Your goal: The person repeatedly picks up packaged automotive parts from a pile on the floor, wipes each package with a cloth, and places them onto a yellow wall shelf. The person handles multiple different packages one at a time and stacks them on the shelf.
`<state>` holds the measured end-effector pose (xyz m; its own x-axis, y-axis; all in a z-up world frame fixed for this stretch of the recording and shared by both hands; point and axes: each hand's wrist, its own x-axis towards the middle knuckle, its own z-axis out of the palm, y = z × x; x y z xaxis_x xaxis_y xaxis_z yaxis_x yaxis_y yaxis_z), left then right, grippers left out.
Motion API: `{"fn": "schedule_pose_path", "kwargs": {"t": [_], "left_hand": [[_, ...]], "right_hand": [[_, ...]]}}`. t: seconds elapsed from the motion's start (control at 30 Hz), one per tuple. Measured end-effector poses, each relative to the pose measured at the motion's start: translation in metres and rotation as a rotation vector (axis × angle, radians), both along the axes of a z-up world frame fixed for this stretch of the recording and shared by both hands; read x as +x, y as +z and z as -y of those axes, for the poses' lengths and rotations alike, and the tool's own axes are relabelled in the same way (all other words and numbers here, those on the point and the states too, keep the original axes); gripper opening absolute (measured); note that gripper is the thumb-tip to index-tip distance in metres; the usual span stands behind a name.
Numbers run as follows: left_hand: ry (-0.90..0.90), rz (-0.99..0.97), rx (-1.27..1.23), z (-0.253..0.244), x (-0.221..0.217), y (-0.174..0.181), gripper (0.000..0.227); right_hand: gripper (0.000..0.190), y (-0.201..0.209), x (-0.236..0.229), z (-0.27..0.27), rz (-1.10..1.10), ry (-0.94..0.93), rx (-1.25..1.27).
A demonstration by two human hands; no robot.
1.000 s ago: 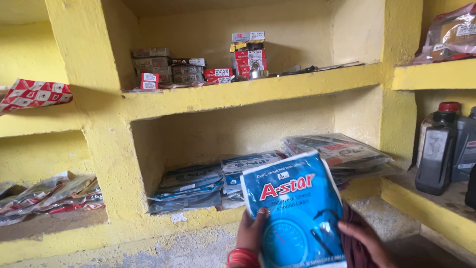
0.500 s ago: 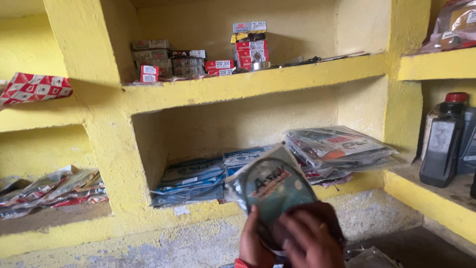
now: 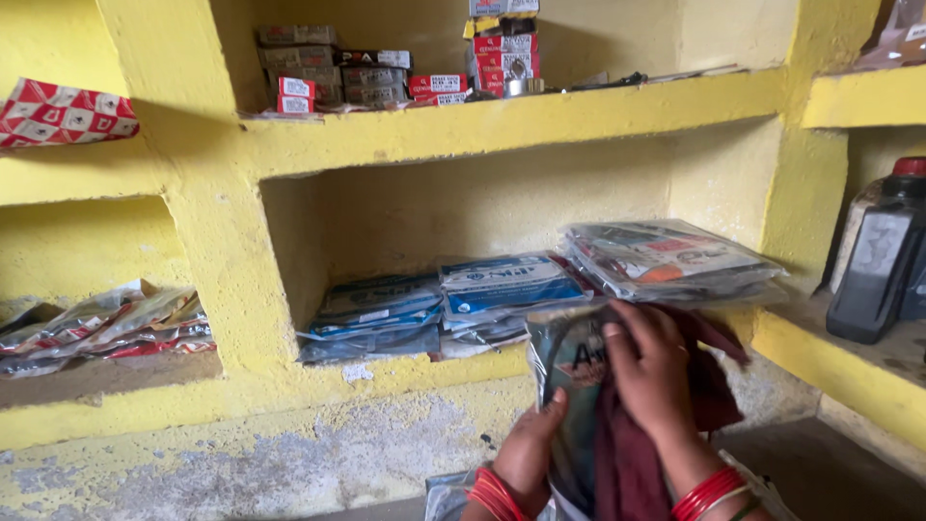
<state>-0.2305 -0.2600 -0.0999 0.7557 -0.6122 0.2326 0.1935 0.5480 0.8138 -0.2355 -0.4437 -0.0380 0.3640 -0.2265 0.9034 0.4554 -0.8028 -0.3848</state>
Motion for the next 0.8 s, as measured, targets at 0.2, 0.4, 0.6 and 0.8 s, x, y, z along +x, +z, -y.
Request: {"fn": "schedule_pose_path", "kwargs": {"t": [0.2, 0.4, 0.6, 0.8], "left_hand": [[0.202, -0.103, -0.192, -0.025, -0.004, 0.047, 0.058], [0.349, -0.065, -0.362, -0.039, -0.004, 0.09, 0.061], [0.72, -0.224, -0.265, -0.02, 0.002, 0.124, 0.061], [0.978, 0.246, -0.039, 0.021, 0.006, 0.166, 0.074]], "right_hand": [[0.035, -0.104, 0.023, 0.046, -0.661, 0.161, 0.238], [0.06, -0.091, 0.001, 0.03, -0.672, 0.236, 0.082], [0.093, 0.0, -0.052, -0.05, -0.159, 0.563, -0.359], [0.047, 0.057, -0.026, -0.076, -0.498, 0.05, -0.255]]}}
